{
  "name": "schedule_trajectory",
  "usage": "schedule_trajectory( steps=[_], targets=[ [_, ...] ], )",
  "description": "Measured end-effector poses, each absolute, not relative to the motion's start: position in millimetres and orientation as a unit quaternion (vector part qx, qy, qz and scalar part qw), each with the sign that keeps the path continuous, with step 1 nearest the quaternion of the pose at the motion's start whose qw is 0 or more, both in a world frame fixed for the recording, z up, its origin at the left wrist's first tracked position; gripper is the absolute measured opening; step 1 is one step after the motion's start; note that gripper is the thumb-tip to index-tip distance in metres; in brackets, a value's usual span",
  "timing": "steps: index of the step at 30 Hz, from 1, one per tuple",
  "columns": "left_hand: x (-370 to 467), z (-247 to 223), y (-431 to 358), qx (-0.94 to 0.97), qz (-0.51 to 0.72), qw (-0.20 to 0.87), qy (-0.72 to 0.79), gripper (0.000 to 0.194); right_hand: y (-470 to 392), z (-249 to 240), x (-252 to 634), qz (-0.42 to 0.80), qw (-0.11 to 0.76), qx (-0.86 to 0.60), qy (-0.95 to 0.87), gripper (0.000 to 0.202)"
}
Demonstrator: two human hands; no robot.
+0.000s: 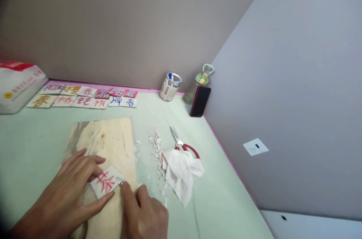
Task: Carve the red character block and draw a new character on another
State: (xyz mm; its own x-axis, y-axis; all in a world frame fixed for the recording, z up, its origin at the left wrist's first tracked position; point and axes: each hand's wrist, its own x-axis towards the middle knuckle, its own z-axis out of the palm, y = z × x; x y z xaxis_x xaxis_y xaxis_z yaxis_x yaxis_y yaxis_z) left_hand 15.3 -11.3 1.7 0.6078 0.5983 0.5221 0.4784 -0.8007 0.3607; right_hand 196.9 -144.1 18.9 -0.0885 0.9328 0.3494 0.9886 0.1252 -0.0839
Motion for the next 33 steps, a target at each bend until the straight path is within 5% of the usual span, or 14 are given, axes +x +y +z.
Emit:
schedule_trajectory(
  steps=[33],
  targets=[
    [11.3, 1.2, -9.7, 0.881, 0.33, 0.124, 0.315, 0.031, -133.0, 36.9, 181.8, -0.081, 0.287, -0.674, -0.676, 0.039]
  ],
)
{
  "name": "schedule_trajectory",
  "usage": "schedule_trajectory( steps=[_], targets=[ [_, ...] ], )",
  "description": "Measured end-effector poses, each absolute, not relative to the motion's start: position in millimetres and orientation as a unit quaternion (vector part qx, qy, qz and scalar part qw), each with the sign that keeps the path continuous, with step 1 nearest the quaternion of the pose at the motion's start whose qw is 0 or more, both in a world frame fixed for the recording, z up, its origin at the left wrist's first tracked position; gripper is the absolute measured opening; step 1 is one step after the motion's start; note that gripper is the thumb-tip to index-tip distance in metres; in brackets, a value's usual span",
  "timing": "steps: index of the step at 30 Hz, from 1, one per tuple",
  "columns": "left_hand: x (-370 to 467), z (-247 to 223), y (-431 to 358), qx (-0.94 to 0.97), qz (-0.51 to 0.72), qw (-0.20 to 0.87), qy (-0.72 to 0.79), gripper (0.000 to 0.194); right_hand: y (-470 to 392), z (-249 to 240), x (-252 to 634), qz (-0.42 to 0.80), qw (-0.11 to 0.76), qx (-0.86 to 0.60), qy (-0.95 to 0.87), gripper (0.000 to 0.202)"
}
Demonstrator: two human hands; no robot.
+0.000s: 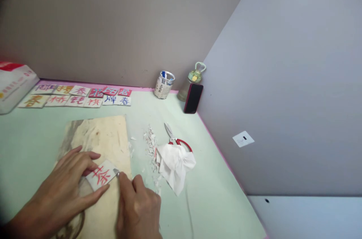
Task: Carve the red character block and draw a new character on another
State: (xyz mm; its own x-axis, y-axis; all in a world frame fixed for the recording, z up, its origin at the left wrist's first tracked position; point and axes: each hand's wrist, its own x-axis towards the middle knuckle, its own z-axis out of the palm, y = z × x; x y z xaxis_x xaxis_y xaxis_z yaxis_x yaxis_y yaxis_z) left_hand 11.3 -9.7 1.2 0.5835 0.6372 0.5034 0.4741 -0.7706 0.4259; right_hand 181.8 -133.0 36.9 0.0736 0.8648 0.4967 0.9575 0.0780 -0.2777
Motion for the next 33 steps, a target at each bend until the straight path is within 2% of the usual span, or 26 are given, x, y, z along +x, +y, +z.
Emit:
schedule_trajectory(
  steps=[7, 11, 17, 21, 26, 33],
  targets=[
    [10.7, 1.9, -10.1, 0.887, 0.324, 0.103, 0.312, 0.033, -138.9, 26.4, 187.3, -0.056, 0.237, -0.676, -0.695, 0.043],
    [7.8, -0.3, -10.4, 0.887, 0.315, 0.125, 0.314, 0.035, -134.7, 40.5, 196.8, -0.043, 0.196, -0.658, -0.726, 0.048],
    [-2.5, -3.1, -5.1, 0.891, 0.298, 0.17, 0.297, 0.031, -117.0, 67.1, 226.6, 0.053, 0.11, -0.595, -0.794, 0.029],
    [-7.6, -2.2, 1.2, 0.891, 0.273, 0.201, 0.302, 0.035, -108.3, 68.3, 242.3, 0.124, 0.124, -0.587, -0.791, 0.023],
    [-8.8, -3.6, 6.2, 0.894, 0.273, 0.19, 0.3, 0.038, -109.6, 64.2, 248.4, 0.153, 0.158, -0.583, -0.782, 0.026],
    [-5.3, -3.7, 3.5, 0.881, 0.294, 0.204, 0.311, 0.036, -110.7, 59.6, 248.4, 0.094, 0.158, -0.572, -0.799, 0.031]
  ],
)
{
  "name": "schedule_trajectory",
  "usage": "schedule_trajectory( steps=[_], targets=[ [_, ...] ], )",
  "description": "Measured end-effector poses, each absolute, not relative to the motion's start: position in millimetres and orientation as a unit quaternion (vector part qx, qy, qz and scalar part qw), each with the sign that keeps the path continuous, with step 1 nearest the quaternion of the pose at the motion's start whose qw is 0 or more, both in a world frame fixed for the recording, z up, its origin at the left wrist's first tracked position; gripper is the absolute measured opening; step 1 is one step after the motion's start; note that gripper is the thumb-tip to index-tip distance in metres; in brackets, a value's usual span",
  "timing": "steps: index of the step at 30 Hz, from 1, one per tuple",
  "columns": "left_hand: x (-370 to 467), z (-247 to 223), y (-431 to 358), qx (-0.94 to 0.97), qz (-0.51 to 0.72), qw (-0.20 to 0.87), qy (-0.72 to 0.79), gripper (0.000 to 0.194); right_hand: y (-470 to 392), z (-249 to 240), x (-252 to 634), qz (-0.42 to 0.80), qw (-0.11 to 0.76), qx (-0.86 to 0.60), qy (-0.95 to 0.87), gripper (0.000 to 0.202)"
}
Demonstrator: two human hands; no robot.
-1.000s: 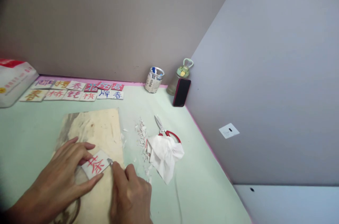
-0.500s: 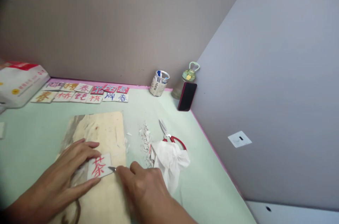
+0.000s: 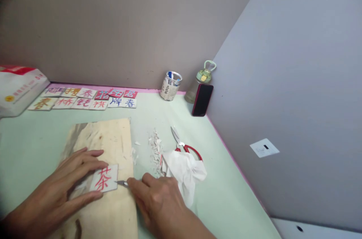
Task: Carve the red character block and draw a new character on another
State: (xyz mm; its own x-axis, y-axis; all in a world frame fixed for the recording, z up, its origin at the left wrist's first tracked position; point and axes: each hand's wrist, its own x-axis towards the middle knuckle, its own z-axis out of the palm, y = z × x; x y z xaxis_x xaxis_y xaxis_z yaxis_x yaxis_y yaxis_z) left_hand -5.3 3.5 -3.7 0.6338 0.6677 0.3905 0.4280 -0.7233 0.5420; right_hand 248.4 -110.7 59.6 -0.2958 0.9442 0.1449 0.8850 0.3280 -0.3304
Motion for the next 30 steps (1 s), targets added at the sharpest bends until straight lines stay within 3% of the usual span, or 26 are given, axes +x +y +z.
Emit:
schedule_trajectory(
  steps=[30],
  targets=[
    [-7.4, -12.8, 2.0, 0.88, 0.278, 0.213, 0.323, 0.036, -104.7, 40.3, 237.2, -0.06, 0.188, -0.556, -0.807, 0.039]
  ],
)
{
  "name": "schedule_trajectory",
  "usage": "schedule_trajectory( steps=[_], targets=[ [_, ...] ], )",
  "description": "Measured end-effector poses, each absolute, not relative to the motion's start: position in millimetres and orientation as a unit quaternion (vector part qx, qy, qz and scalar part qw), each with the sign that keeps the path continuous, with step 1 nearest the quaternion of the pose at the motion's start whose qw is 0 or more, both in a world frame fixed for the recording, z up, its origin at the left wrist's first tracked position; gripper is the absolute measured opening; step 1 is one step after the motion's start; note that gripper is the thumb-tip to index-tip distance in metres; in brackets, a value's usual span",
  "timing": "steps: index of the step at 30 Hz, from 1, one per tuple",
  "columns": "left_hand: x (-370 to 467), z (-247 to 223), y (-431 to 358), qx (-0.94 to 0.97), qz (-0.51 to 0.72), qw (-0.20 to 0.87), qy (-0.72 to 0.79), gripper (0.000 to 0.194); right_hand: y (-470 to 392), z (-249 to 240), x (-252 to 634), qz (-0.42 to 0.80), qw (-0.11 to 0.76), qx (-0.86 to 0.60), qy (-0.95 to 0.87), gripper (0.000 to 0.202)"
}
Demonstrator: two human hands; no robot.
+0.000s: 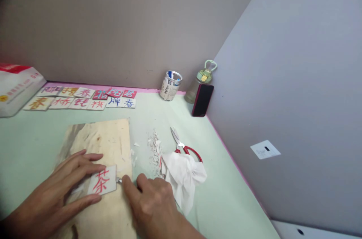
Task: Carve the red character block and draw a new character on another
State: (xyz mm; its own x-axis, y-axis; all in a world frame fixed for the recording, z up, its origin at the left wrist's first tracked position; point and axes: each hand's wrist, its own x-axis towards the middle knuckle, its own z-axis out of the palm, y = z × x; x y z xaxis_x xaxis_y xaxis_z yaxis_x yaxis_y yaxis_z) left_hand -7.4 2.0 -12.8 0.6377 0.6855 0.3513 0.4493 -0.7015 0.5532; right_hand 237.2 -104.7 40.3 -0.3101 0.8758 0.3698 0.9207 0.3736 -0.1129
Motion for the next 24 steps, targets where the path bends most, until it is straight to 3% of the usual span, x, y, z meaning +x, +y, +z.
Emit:
schedule_trajectory(
  steps=[6, 10, 17, 24],
  targets=[
    [-11.6, -12.0, 8.6, 0.887, 0.259, 0.237, 0.298, 0.036, -97.0, 48.9, 254.6, 0.053, 0.138, -0.526, -0.837, 0.028],
    [-11.3, -6.1, 9.6, 0.889, 0.263, 0.243, 0.284, 0.035, -95.5, 53.6, 256.9, 0.108, 0.149, -0.529, -0.828, 0.025],
    [-9.6, -2.0, 5.9, 0.891, 0.263, 0.236, 0.284, 0.035, -101.9, 52.7, 254.9, 0.028, 0.094, -0.518, -0.85, 0.034],
    [-11.1, -3.9, 9.3, 0.904, 0.265, 0.219, 0.255, 0.038, -107.7, 53.4, 255.4, 0.125, 0.096, -0.53, -0.833, 0.025]
  ],
)
